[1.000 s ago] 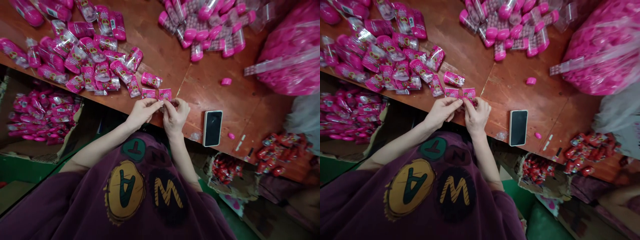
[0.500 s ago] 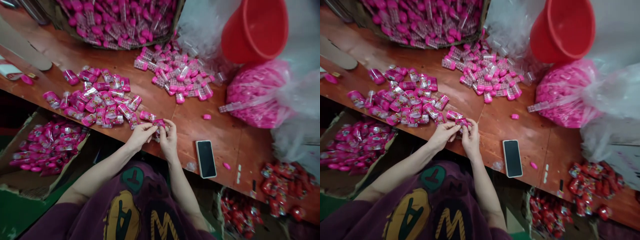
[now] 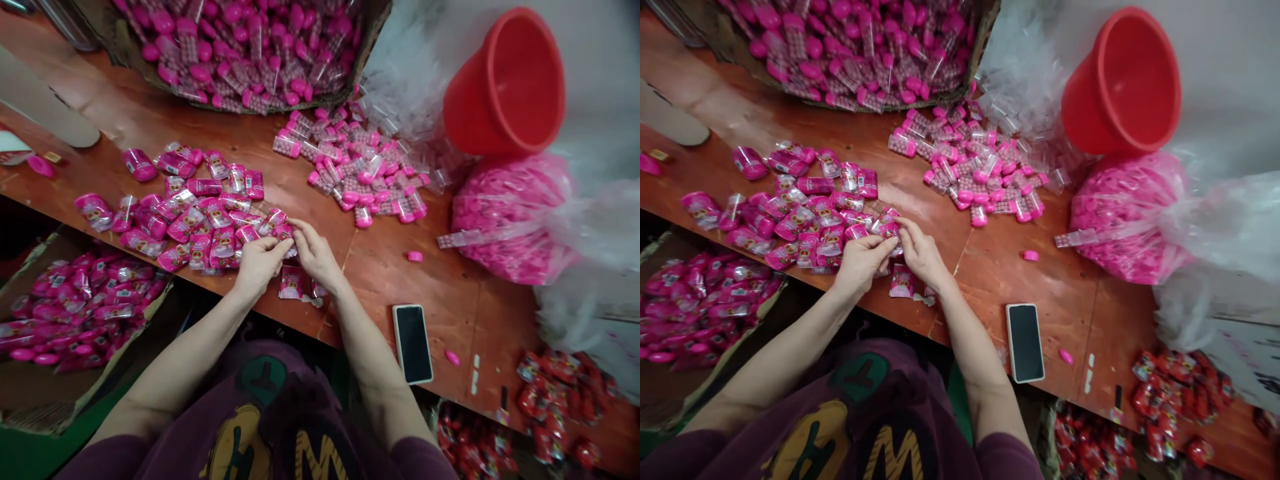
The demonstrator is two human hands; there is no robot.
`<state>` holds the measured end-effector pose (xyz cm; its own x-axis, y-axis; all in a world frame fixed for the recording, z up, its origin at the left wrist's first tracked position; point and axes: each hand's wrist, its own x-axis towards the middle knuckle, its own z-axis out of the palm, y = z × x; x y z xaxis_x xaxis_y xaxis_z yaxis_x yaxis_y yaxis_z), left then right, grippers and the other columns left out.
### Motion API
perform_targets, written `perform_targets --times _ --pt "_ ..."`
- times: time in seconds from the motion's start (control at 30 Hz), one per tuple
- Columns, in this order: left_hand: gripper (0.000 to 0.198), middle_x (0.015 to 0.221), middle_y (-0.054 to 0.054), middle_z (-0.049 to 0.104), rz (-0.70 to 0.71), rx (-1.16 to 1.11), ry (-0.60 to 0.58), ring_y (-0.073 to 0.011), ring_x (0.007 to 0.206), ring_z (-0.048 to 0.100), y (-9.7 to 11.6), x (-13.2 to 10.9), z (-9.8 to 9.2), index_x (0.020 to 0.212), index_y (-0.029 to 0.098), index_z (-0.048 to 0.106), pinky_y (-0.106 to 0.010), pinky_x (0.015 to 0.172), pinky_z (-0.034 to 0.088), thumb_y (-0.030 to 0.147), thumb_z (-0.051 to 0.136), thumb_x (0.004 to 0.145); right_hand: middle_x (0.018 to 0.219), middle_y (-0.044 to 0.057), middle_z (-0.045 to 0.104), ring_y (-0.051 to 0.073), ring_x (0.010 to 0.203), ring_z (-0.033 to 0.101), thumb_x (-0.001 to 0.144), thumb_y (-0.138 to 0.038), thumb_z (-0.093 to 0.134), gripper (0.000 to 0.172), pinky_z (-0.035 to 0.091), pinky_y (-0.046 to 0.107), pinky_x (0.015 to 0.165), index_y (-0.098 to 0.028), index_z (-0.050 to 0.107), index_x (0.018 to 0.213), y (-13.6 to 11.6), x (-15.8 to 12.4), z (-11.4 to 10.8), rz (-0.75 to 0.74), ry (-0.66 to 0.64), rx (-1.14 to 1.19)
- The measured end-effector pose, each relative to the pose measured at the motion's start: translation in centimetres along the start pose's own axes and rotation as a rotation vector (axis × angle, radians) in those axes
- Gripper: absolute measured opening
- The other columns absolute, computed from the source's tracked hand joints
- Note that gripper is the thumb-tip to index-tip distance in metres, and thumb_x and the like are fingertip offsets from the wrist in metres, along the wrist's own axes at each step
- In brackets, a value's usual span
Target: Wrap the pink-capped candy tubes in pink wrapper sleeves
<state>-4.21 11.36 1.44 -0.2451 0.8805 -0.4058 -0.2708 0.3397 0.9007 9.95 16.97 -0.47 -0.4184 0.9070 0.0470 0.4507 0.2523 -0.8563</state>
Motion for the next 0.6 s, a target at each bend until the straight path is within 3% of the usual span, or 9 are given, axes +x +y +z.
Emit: perform_targets --times 0.1,0.17,0.27,0.37,0.47,0.6 --pt "0.045 0.04 0.006 0.045 -0.074 -0.087 0.032 -0.0041 0.036 0.034 0.2 -0.1 -0.5 0.054 0.018 0.055 -0.021 0.041 0.022 0.043 0.087 0.073 0.12 0.011 0.076 0.024 0.108 0.072 0.111 -0.034 0.038 0.042 0.057 0.041 0.1 -0.02 0.064 0.141 1.5 5.4 -0.8 0.013 0.074 -0.248" --pt "0.046 0.041 0.006 0.046 -0.105 -0.143 0.017 -0.0036 0.037 0.035 0.1 -0.6 -0.5 0.056 0.018 0.056 -0.019 0.041 0.023 0.045 0.09 0.071 0.14 0.019 0.068 0.031 0.131 0.062 0.106 -0.017 0.036 0.045 0.049 0.049 0.113 -0.013 0.064 0.142 2.7 8.6 -1.4 0.027 0.146 -0.529" --pt "0.05 0.043 0.006 0.047 -0.175 -0.198 -0.038 -0.0036 0.038 0.038 -0.1 -1.5 -0.4 0.057 0.018 0.056 -0.019 0.04 0.023 0.049 0.092 0.071 0.151 0.024 0.059 0.039 0.139 0.052 0.101 -0.005 0.033 0.055 0.045 0.06 0.111 -0.01 0.058 0.15 4.2 11.1 -1.9 0.111 0.15 -0.822" --pt "0.047 0.044 0.004 0.05 -0.268 -0.21 -0.119 -0.0042 0.038 0.04 -0.2 -2.6 -0.6 0.059 0.017 0.059 -0.019 0.04 0.024 0.049 0.09 0.073 0.15 0.023 0.059 0.039 0.133 0.053 0.105 -0.014 0.036 0.049 0.046 0.06 0.106 -0.016 0.061 0.148 4.8 9.8 -2.1 0.155 0.152 -0.916" --pt "0.042 0.046 0.003 0.051 -0.326 -0.239 -0.153 -0.0042 0.038 0.042 -0.4 -3.2 -1.1 0.059 0.017 0.059 -0.02 0.041 0.025 0.042 0.086 0.077 0.147 0.02 0.061 0.037 0.132 0.053 0.108 -0.024 0.042 0.042 0.045 0.057 0.106 -0.021 0.065 0.143 4.7 6.3 -2.4 0.128 0.106 -0.936" --pt "0.034 0.049 0.002 0.054 -0.373 -0.278 -0.165 -0.005 0.04 0.045 -1.0 -3.7 -1.7 0.061 0.017 0.06 -0.021 0.041 0.026 0.033 0.082 0.079 0.13 0.019 0.07 0.035 0.127 0.057 0.104 -0.023 0.043 0.043 0.041 0.06 0.113 -0.016 0.065 0.141 5.1 0.8 -3.0 0.1 0.105 -0.855"
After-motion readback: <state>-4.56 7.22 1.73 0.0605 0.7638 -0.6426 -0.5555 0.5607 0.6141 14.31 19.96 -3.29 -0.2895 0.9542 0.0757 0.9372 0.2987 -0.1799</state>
